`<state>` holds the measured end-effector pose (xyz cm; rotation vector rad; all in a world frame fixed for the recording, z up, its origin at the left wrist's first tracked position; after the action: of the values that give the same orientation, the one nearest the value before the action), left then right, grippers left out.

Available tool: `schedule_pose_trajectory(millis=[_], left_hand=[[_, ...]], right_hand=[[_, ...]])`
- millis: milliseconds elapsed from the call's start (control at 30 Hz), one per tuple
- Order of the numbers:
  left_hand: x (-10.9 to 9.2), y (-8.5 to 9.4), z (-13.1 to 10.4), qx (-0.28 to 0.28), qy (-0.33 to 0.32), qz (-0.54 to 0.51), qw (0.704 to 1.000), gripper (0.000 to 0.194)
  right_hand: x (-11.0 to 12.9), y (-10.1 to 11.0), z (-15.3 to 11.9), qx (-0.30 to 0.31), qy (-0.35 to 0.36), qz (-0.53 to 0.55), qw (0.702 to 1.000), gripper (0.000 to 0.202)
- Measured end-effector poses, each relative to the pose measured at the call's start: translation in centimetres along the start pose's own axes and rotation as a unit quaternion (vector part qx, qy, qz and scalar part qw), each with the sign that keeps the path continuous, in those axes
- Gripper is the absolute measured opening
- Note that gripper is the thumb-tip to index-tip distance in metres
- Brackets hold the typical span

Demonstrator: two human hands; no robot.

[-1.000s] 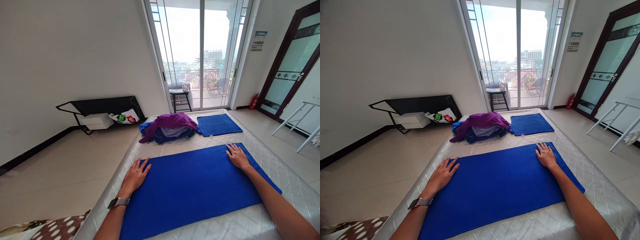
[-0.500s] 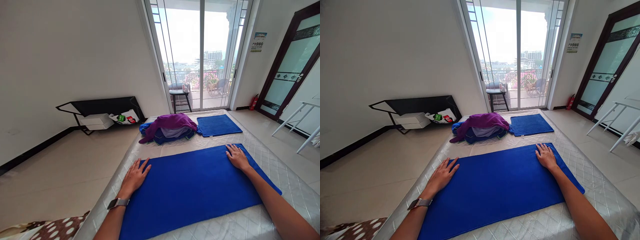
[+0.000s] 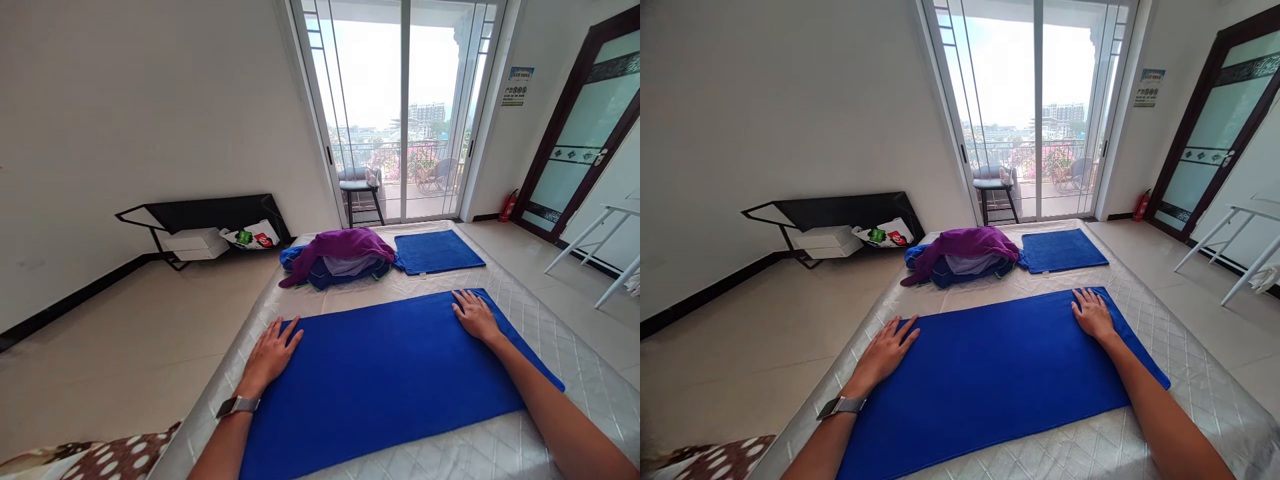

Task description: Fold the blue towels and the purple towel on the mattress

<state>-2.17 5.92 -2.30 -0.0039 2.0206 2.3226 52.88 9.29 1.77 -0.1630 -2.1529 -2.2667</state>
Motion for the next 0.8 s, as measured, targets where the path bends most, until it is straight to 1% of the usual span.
schedule_pose_trajectory(millis=[100,333,500,667,800], left_hand=[[0.04,0.0,0.01,-0.003,0.003,-0.006,1.0,0.064],[0.05,-0.07,0.04,-0.02,-0.021,-0.015,0.999,0.063],[-0.11,-0.17,0.02,-0.018,-0.038,-0.014,0.999,0.061],[0.05,-0.35,0.05,-0.02,-0.037,-0.009,0.999,0.061],[0.23,-0.63,0.08,-0.023,-0.049,-0.005,0.999,0.058]], right_hand=[[-0.14,-0.21,0.11,0.0,-0.001,-0.002,1.0,0.056],[-0.17,-0.29,0.1,-0.003,0.001,0.001,1.0,0.056],[-0.08,-0.09,0.04,-0.001,-0.003,-0.003,1.0,0.055],[0.05,0.06,-0.07,0.01,-0.006,-0.003,1.0,0.056],[0.16,0.22,-0.17,0.01,-0.005,-0.003,1.0,0.056]])
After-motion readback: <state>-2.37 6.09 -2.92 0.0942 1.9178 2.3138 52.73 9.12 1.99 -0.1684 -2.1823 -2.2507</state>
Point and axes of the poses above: each hand's wrist, its own z-axis towards the middle knuckle, its own y-axis out of the back of the hand, x = y × z, the point moved 8 cm from there along z, towards the middle knuckle, and after that the axes turned 4 degrees about -y, right-handed, at the moved point
